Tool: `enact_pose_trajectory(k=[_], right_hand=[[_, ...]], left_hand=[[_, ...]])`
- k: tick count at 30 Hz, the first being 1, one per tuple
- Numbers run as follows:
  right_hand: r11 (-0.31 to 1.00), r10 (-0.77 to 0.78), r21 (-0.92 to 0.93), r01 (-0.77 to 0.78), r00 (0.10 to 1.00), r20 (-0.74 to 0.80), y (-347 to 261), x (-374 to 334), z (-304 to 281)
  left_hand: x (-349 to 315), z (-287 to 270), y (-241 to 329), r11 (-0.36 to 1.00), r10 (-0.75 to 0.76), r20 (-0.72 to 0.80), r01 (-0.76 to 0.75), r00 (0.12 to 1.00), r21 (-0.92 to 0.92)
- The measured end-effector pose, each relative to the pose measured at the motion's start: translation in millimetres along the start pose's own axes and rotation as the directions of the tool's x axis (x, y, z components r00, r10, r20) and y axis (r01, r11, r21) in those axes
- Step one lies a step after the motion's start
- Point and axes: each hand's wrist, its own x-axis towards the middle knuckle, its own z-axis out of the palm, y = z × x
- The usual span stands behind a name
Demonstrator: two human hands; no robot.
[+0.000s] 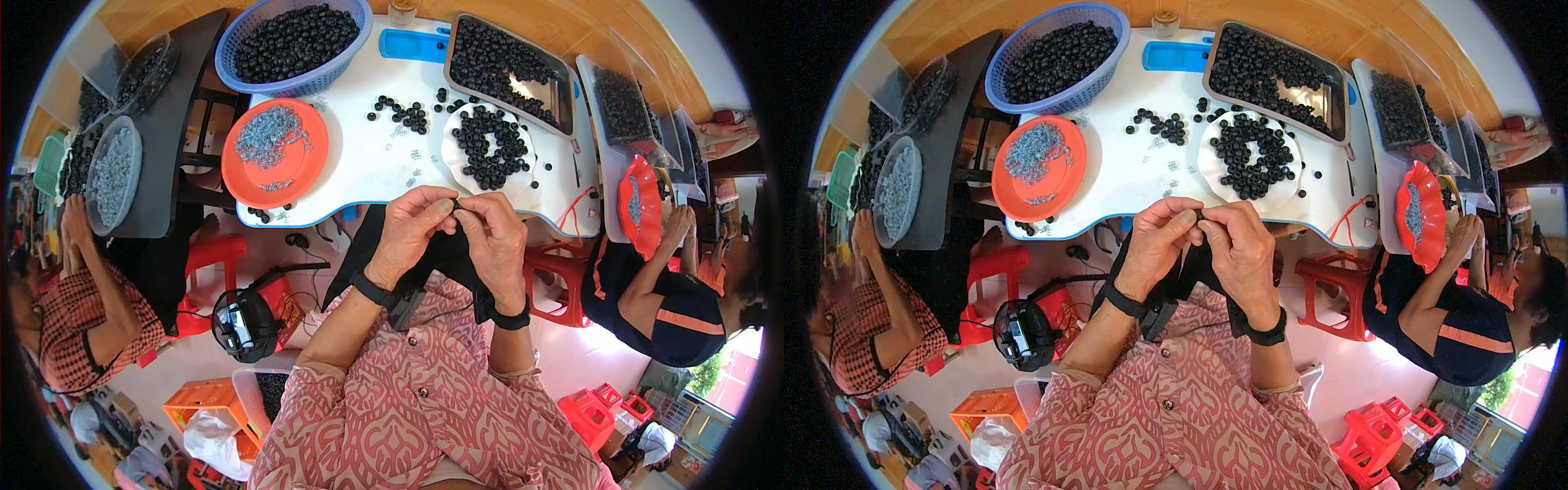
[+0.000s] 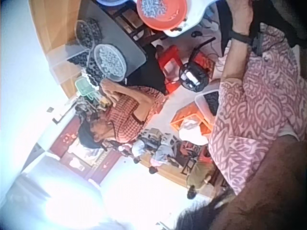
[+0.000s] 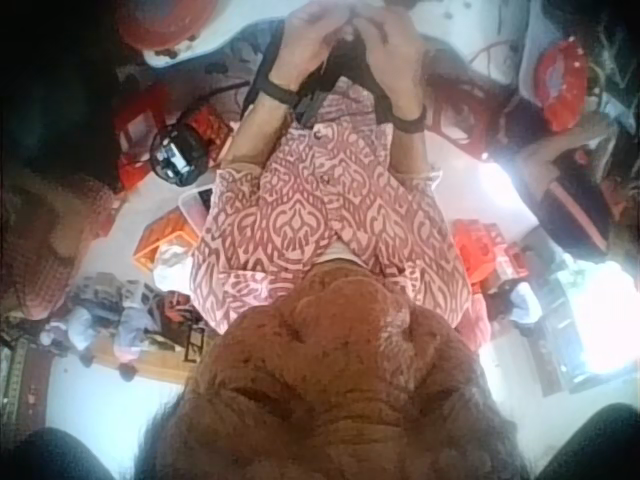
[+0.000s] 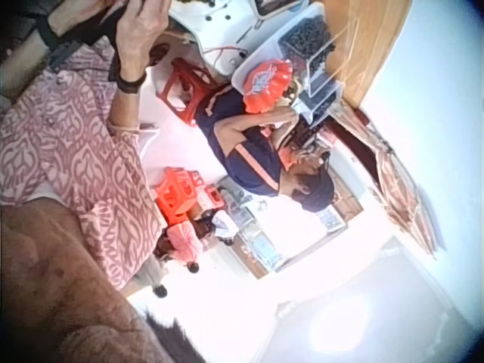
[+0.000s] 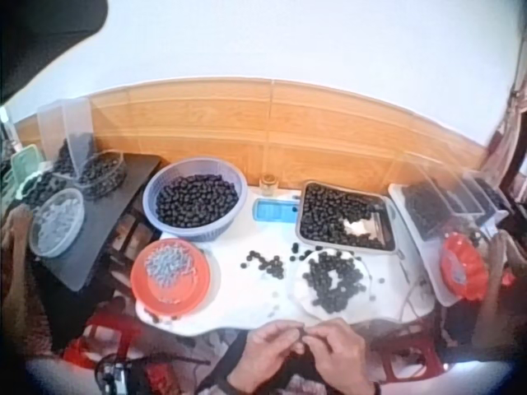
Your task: Sorting and inspecting small black plastic components and blue beads at a workshop table.
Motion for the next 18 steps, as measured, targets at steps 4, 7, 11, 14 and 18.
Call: enact_pose_trajectory(k=[4,7,11,14,18], right_hand=[[0.989,0.103,0.108,-0.104,0.995,0.009,-3.6,-1.2,-1.2],[0.962,0.170,0.214,-0.168,0.985,0.009,-0.8,-4.0,-1.2],[0.947,0.120,0.300,-0.111,0.993,-0.010,1.5,-5.9,1.5],[0.954,0.081,0.290,-0.073,0.997,-0.015,3.7,-7.5,0.3],[0.951,0.089,0.296,-0.089,0.996,0.013,8.6,-8.5,0.1]], left_hand=[[-1.6,4.7,4.5,0.998,0.015,0.007,-0.016,1.000,0.065],[-2.4,6.9,4.5,0.997,0.016,0.004,-0.016,1.000,0.076],[-3.8,6.5,5.1,0.993,0.033,0.014,-0.034,0.999,0.111],[-4.9,9.6,5.1,0.993,0.044,0.000,-0.044,0.999,0.111],[-4.2,10.5,5.0,0.993,0.032,-0.019,-0.030,0.999,0.114]])
